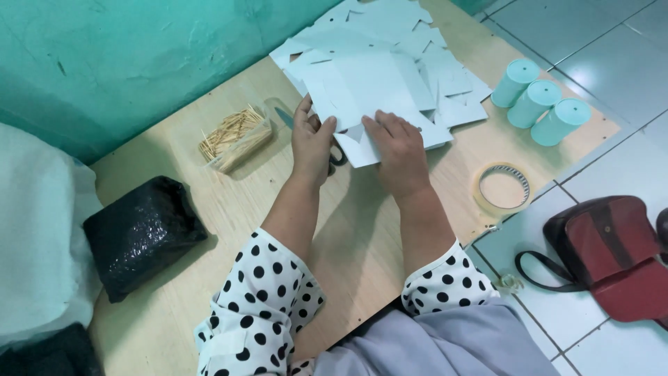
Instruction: The person seals a black bubble mailer with clear tape using scissors, then folds a gray paper box template into a small box. They place a light blue cylindrical container on the table and insert several wooden sticks into it.
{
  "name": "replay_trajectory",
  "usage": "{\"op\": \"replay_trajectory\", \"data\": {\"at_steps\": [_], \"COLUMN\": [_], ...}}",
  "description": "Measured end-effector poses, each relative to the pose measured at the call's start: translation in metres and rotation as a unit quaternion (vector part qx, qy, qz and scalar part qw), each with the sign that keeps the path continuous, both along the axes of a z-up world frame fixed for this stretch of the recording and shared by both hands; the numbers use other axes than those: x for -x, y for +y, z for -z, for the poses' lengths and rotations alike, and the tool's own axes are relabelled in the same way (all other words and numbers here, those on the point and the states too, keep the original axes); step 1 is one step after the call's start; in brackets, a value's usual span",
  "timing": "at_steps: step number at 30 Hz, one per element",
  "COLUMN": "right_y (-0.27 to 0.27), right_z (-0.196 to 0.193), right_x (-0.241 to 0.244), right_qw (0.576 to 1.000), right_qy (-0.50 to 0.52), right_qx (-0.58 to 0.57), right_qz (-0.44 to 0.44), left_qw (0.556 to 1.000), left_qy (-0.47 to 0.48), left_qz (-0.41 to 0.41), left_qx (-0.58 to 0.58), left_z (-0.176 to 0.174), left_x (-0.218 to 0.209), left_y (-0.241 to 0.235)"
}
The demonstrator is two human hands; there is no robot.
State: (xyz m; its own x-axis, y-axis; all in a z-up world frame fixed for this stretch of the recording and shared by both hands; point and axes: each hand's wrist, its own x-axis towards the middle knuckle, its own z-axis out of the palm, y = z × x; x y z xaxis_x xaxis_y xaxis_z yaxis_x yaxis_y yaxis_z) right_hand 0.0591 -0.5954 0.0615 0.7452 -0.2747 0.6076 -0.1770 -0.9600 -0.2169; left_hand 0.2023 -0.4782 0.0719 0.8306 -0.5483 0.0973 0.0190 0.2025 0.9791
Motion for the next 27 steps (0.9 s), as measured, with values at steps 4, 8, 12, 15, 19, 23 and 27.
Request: {"op": "replay_trajectory", "data": {"at_steps": [4, 8, 12, 15, 19, 23, 27], "right_y": [0.009, 0.022, 0.039, 0.043, 0.042, 0.058, 0.053], "right_z": [-0.022, -0.041, -0.052, -0.048, -0.03, -0.015, 0.04], "right_x": [0.026, 0.062, 0.107, 0.134, 0.182, 0.215, 0.238], "right_qw": [0.994, 0.974, 0.962, 0.933, 0.92, 0.891, 0.839], "right_qy": [-0.112, -0.226, -0.264, -0.338, -0.364, -0.335, -0.326], "right_qx": [0.006, 0.0, -0.025, 0.004, -0.054, -0.275, -0.419], "right_qz": [-0.01, -0.026, -0.067, -0.121, -0.136, -0.134, -0.115], "left_qw": [0.997, 0.993, 0.975, 0.985, 0.996, 0.999, 0.989], "left_qy": [0.039, 0.022, 0.058, 0.061, 0.042, 0.021, 0.002], "left_qz": [0.057, 0.09, 0.102, 0.074, 0.033, -0.024, -0.086], "left_qx": [0.022, -0.071, -0.187, -0.143, -0.072, 0.024, 0.119], "left_z": [-0.018, 0.004, 0.04, 0.044, 0.03, 0.04, 0.05], "left_x": [0.036, 0.067, 0.065, 0.065, 0.043, 0.054, 0.059], "left_y": [0.026, 0.063, 0.087, 0.1, 0.097, 0.135, 0.169]}}
